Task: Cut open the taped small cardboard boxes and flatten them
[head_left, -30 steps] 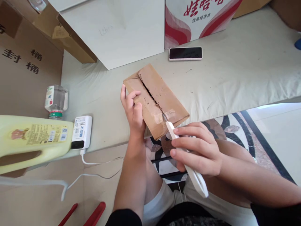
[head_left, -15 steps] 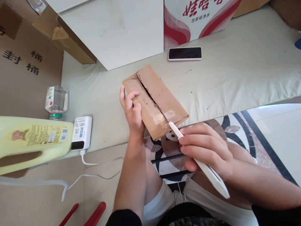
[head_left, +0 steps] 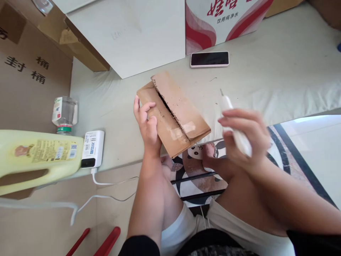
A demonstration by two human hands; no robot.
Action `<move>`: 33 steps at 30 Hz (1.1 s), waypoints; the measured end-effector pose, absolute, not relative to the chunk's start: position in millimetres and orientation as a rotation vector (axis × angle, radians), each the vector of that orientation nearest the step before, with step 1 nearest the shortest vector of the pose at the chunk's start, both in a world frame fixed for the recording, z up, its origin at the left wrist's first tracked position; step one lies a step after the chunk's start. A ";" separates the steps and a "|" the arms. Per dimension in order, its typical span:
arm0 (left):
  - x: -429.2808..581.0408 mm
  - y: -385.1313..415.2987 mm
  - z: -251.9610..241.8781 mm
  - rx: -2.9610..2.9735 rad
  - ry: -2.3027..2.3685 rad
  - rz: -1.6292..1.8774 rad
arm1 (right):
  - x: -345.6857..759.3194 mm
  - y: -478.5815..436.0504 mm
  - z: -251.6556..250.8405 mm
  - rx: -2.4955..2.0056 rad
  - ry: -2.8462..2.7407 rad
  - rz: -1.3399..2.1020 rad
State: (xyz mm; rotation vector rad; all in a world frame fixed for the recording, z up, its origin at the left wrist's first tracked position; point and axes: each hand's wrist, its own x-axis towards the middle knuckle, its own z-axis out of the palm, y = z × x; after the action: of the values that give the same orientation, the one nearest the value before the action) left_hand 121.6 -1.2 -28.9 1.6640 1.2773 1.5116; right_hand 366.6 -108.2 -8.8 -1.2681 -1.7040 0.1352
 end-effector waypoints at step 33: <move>106.2 6.3 -12.6 0.785 1.059 1.661 | 366.5 -48.7 -40.4 -1.231 -1.802 0.653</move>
State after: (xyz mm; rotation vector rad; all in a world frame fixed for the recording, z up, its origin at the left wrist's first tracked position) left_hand 106.2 6.3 -12.6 0.7850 1.0592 1.6607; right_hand 366.5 -48.7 -40.4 -1.2307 -1.8024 0.6530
